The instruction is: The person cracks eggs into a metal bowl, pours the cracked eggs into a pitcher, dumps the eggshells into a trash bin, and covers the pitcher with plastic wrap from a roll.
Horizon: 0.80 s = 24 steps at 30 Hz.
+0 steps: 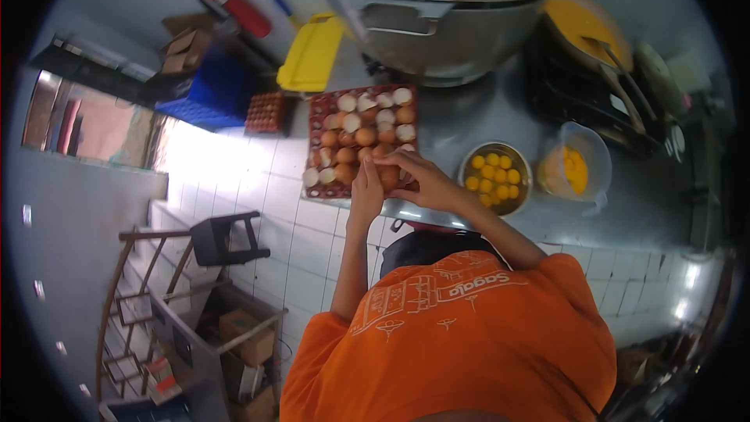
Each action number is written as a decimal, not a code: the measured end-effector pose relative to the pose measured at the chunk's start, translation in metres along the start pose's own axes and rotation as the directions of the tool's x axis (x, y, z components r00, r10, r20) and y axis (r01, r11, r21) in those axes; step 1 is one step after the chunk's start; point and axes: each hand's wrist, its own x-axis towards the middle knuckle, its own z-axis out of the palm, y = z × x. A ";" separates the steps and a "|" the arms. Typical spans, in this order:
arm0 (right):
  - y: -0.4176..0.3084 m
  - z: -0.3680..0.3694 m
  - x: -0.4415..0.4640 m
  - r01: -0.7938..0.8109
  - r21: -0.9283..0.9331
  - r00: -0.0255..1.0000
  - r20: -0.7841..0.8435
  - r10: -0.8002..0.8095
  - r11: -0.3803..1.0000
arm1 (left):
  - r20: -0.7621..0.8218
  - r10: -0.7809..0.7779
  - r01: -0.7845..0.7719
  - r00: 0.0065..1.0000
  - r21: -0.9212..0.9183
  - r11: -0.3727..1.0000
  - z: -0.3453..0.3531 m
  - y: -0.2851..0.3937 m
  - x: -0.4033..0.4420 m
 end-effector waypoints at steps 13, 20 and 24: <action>-0.017 -0.096 -0.172 -0.550 -0.312 0.398 -0.913 -0.085 0.775 | 0.618 0.117 0.020 0.777 -0.210 0.978 0.105 0.089 -0.014; -0.001 -0.128 -0.219 -0.749 -0.471 0.297 -0.868 -0.399 0.466 | 0.319 0.379 -0.447 0.869 0.177 0.877 0.152 0.014 0.005; -0.019 -0.128 -0.210 -0.719 -0.460 0.340 -0.887 -0.313 0.521 | 0.413 0.175 -0.220 0.894 0.063 0.973 0.141 0.026 -0.006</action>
